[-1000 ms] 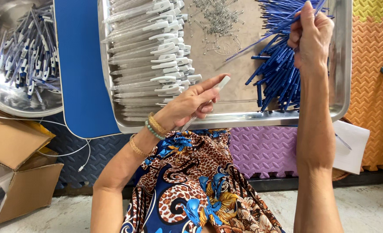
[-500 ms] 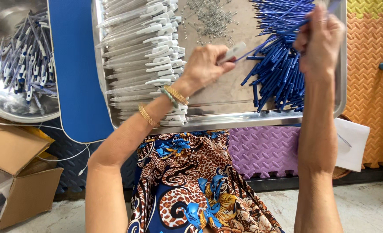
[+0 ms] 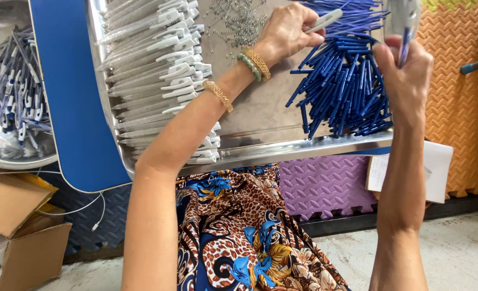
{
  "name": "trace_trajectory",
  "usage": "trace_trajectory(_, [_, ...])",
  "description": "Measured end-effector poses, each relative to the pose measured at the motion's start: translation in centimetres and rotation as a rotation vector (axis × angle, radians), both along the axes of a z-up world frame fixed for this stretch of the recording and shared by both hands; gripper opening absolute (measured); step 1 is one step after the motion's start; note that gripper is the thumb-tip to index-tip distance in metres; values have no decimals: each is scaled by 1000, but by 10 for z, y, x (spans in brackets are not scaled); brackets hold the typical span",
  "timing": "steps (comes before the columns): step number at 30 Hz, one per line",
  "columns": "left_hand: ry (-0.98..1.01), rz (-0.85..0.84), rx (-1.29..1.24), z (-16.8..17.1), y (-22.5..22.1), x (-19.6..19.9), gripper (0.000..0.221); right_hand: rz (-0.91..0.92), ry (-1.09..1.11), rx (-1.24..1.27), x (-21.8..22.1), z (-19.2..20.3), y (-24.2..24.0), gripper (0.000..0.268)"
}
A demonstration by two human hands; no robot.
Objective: The person assembles blue ballpoint pens by inserting ink cartridges into white plastic barrels, adding small metal components, and clicking the pen together by hand.
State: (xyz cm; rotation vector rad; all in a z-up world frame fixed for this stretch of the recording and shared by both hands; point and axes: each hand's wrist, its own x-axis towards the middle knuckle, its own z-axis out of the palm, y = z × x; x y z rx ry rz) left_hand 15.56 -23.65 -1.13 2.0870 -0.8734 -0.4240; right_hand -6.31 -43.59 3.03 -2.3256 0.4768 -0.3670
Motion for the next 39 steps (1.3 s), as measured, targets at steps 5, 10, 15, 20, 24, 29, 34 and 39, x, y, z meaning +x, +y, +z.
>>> trace_trajectory(5, [-70, -86, -135, 11, 18, -1, 9, -110, -1, 692, 45, 22, 44, 25])
trace_trajectory(10, [70, -71, 33, 24, 64, 18, 8, -157, -131, 794, 62, 4, 20, 28])
trace_trajectory(15, [-61, 42, 203, -6, 101, 43, 7, -200, -124, 721, 77, -4, -1, 27])
trace_trajectory(20, [-202, 31, 247, -14, 114, 55, 22, -238, -19, 668, 104, 1, 5, 27])
trace_trajectory(24, [-237, -112, 152, 36, 174, 45, 32, -224, -26, 647, 123, -24, -18, 28])
trace_trajectory(29, [-294, -81, 291, 71, 264, 36, 19, -275, 43, 485, 102, -11, -7, 45])
trace_trajectory(34, [-379, -71, 250, 23, 311, 36, 67, -144, -13, 439, 60, 31, 45, 20])
trace_trajectory(39, [-575, 144, 84, 45, 389, 16, 22, -168, -130, 595, 19, 41, 91, 23])
